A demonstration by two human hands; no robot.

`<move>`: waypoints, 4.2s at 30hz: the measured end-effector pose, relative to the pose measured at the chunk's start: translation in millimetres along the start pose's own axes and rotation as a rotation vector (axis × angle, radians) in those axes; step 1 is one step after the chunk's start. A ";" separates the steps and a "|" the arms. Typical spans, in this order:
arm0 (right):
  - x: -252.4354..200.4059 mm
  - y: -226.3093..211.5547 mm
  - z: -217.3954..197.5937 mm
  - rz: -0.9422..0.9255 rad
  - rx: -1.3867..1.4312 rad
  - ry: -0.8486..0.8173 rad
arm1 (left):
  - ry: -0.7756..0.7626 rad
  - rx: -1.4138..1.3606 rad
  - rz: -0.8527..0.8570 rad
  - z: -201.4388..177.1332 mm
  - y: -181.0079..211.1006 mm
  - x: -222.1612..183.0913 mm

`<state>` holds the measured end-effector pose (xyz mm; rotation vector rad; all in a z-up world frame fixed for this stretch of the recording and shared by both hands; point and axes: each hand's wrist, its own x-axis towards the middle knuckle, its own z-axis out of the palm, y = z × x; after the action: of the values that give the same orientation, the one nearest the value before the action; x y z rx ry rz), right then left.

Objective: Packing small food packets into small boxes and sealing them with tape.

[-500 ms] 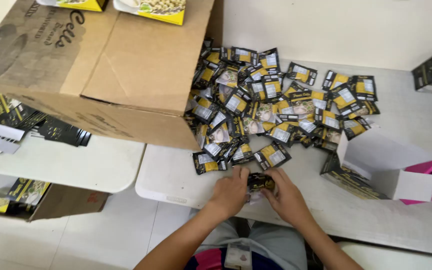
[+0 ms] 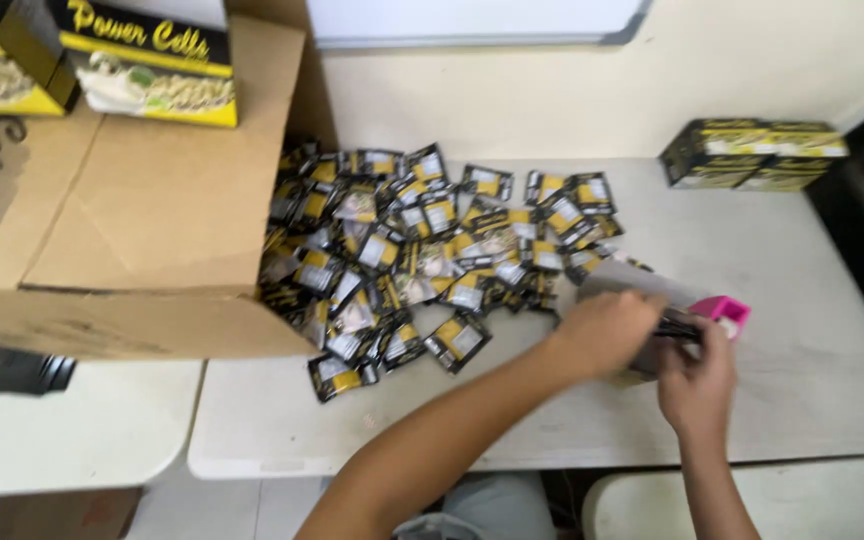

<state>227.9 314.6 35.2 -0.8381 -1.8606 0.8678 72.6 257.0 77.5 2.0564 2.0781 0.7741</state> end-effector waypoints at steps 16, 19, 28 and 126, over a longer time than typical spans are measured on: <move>84.0 13.0 -9.2 -0.003 -0.684 -0.943 | -0.606 0.327 0.081 37.4 -48.7 42.9; 83.8 14.7 -9.8 -0.107 -0.695 -0.974 | -0.529 0.375 0.196 43.3 -44.1 44.6; 80.9 30.3 -18.0 -0.146 -0.581 -0.946 | -0.516 0.308 0.231 54.1 -57.0 44.8; -4.2 24.8 202.2 0.255 0.559 -0.085 | 0.247 -0.099 -0.426 81.2 -79.6 -157.3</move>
<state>51.0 278.8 -59.4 -0.6920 -1.4764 1.5142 46.8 132.0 -68.7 1.4497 2.4280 1.0647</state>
